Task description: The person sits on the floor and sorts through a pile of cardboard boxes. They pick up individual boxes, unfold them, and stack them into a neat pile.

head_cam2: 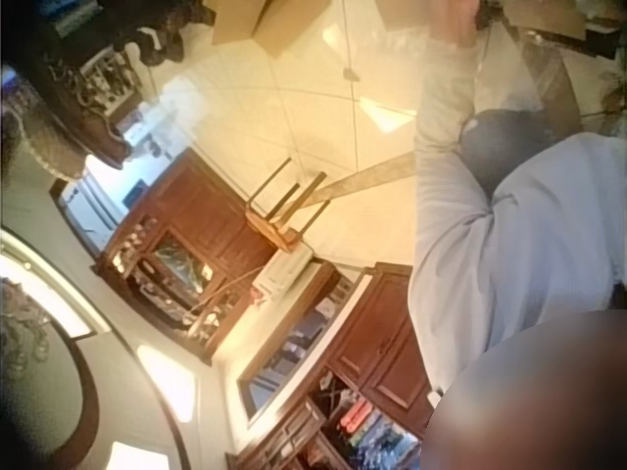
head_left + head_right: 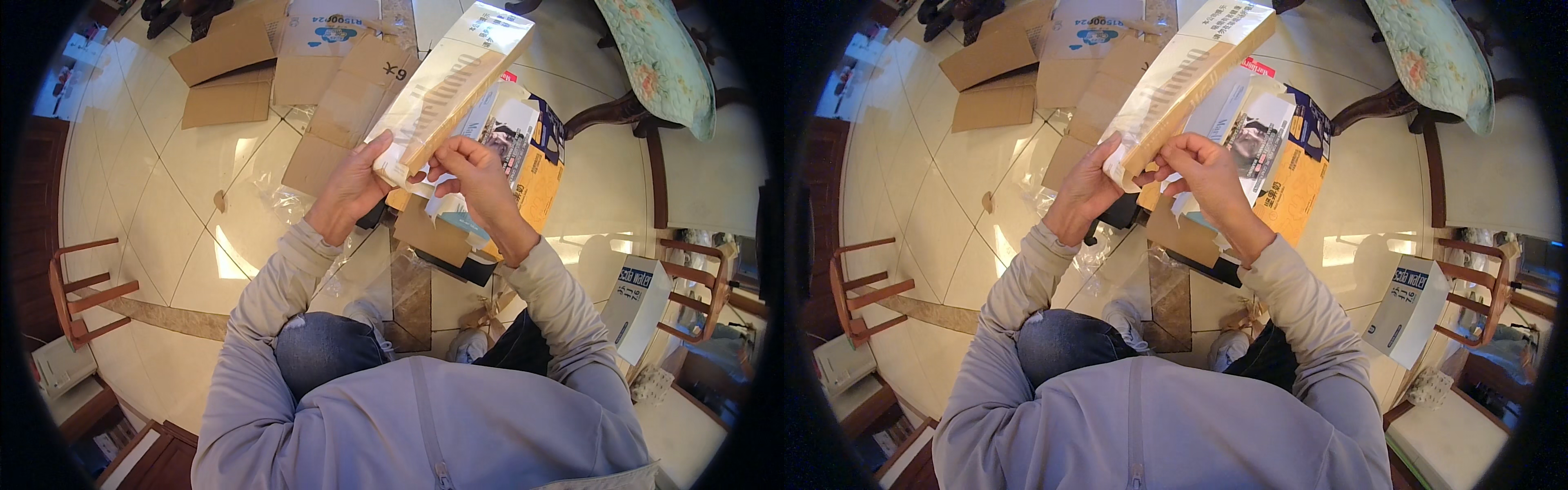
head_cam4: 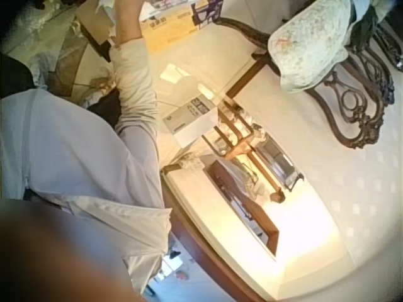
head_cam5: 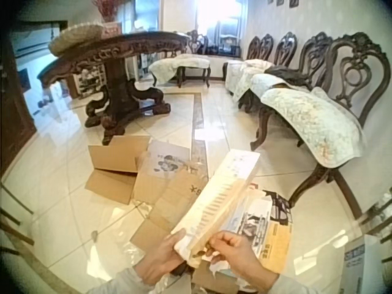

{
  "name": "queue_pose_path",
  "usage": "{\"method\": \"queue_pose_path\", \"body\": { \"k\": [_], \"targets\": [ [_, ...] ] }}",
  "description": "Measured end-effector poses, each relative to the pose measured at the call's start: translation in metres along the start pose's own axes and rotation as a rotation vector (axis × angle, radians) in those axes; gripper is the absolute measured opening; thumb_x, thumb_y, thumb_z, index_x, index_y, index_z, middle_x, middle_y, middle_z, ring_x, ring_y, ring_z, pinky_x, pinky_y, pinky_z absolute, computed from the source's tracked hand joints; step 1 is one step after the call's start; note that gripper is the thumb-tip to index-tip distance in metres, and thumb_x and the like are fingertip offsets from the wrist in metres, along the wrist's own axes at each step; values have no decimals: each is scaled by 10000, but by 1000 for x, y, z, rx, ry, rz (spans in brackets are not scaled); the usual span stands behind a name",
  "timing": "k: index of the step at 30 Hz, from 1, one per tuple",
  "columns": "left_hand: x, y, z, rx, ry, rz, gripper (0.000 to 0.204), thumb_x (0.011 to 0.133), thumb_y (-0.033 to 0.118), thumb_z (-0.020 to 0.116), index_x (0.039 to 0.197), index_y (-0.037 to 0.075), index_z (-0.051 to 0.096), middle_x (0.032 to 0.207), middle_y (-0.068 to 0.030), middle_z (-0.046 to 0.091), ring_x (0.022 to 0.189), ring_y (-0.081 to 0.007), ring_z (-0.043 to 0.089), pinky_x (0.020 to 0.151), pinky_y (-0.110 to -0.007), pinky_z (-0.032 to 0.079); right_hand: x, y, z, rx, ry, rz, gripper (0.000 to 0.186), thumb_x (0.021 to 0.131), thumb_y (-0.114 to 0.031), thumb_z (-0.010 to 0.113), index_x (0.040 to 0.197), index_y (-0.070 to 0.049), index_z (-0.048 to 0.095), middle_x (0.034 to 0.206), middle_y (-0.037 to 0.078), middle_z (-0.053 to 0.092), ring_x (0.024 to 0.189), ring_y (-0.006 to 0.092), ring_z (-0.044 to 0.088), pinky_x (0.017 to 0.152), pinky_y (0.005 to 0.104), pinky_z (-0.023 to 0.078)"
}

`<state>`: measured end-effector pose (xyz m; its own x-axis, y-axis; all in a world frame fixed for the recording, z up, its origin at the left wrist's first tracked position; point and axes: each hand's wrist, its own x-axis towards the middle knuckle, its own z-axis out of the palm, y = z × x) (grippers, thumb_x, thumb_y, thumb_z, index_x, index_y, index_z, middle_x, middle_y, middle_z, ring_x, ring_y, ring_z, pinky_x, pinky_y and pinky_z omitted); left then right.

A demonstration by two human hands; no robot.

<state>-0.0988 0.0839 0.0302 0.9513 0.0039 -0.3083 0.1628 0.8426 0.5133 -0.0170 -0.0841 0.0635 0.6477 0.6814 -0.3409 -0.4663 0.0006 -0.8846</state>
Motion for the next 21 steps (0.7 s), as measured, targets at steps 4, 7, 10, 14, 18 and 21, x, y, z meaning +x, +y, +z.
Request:
{"method": "queue_pose_path", "body": {
  "k": [4, 7, 10, 14, 18, 21],
  "targets": [
    [-2, -1, 0, 22, 19, -2, 437, 935, 304, 505, 1235, -10, 459, 1153, -126, 583, 1010, -230, 600, 854, -397, 502, 0, 2, 6, 9, 23, -42, 137, 906, -178, 572, 885, -43, 566, 833, 29, 639, 751, 100, 634, 567, 214, 493],
    [-3, -2, 3, -4, 29, -9, 420, 940, 284, 503, 1230, -15, 460, 1158, -127, 582, 1021, -228, 601, 866, -385, 504, 1, 5, 7, -115, 95, -142, 119, 901, -144, 556, 873, -29, 550, 817, 37, 629, 750, 100, 631, 558, 220, 496],
    [-5, -1, 4, -5, 20, -10, 409, 941, 266, 505, 1228, -22, 459, 1165, -132, 578, 1031, -222, 600, 875, -361, 507, 2, 4, 3, -272, 168, -246, 92, 886, -102, 538, 863, -13, 537, 798, 45, 619, 741, 103, 629, 546, 220, 497],
    [-8, 3, 2, 91, 4, -38, 394, 934, 258, 524, 1199, -30, 487, 1137, -130, 592, 1012, -195, 605, 853, -322, 515, 4, 5, -3, -520, 207, -347, 95, 869, -79, 538, 900, 11, 541, 807, 56, 621, 692, 93, 602, 540, 219, 499],
    [-12, 7, -4, 426, 141, 19, 368, 917, 241, 558, 1133, -56, 545, 1040, -96, 631, 943, -140, 615, 791, -278, 512, 15, -5, -32, -593, 292, -289, 212, 877, -111, 537, 1042, 21, 553, 857, 72, 636, 686, 85, 579, 590, 238, 497],
    [-18, 24, -2, 634, 89, 114, 365, 906, 221, 576, 1121, -74, 561, 999, -64, 639, 882, -98, 602, 754, -245, 489, 23, -14, -50, -376, 384, -392, 305, 909, -169, 528, 1170, -11, 534, 974, 65, 634, 793, 98, 591, 667, 247, 482]
  ]
}}
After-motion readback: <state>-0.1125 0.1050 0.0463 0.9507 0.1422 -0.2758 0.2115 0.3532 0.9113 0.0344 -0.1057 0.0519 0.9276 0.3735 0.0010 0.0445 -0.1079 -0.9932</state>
